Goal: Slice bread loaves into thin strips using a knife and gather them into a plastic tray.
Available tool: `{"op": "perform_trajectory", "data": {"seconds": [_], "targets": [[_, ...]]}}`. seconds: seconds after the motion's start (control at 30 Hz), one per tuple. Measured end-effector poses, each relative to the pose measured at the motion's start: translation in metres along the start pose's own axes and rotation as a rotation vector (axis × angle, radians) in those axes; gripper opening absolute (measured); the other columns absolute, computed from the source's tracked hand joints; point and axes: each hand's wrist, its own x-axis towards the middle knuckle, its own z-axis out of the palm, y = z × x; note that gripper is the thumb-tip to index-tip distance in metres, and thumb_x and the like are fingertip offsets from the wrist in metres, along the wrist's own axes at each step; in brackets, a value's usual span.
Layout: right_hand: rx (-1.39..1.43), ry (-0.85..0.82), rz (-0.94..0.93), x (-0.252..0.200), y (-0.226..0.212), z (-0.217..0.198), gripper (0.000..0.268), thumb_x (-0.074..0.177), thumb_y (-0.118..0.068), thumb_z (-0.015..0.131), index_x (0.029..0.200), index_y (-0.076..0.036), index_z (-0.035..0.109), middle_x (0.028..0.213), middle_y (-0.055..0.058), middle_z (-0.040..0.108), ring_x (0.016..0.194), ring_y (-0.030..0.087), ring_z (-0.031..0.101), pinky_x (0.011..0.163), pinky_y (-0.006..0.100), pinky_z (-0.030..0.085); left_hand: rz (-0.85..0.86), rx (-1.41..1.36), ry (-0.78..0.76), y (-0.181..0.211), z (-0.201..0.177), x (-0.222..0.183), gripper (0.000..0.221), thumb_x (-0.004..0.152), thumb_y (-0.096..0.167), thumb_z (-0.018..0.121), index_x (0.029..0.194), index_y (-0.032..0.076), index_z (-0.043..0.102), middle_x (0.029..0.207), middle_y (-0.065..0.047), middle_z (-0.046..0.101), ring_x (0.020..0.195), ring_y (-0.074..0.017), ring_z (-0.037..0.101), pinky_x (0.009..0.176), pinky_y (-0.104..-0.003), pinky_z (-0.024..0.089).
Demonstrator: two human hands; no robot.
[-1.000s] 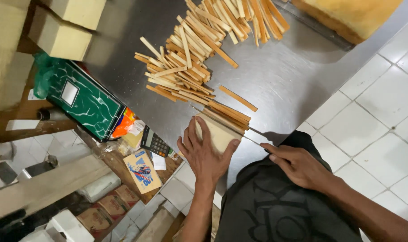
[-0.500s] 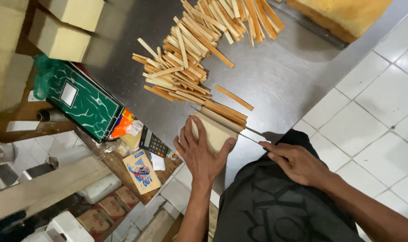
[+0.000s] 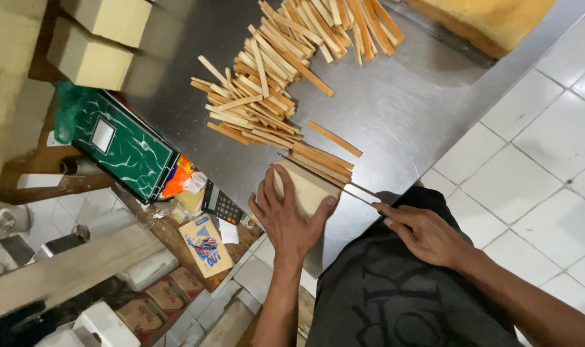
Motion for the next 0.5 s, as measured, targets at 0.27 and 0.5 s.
{"op": "perform_trajectory", "data": {"seconds": [0.27, 0.5], "targets": [[-0.014, 0.223, -0.360, 0.035, 0.018, 0.029, 0.038, 0.104, -0.020, 0.057, 0.142, -0.012, 0.060, 0.114, 0.020, 0.074, 0.086, 0.032, 0.070, 0.076, 0.039, 0.055, 0.015, 0.010, -0.011, -0.002, 0.002, -0.003, 0.110, 0.083, 0.077, 0.064, 0.157, -0.001, 0.038, 0.161, -0.023, 0.035, 0.147, -0.0393, 0.030, 0.119, -0.061, 0.013], [-0.018, -0.017, 0.051, 0.003, 0.002, 0.002, 0.049, 0.098, -0.019, 0.056, 0.147, -0.019, 0.056, 0.091, 0.017, 0.074, 0.070, 0.028, 0.070, 0.068, 0.040, 0.055, -0.012, -0.005, 0.006, 0.002, -0.003, -0.001, 0.112, 0.083, 0.077, 0.064, 0.158, -0.001, 0.037, 0.160, -0.024, 0.036, 0.146, -0.0394, 0.032, 0.118, -0.061, 0.014]]}}
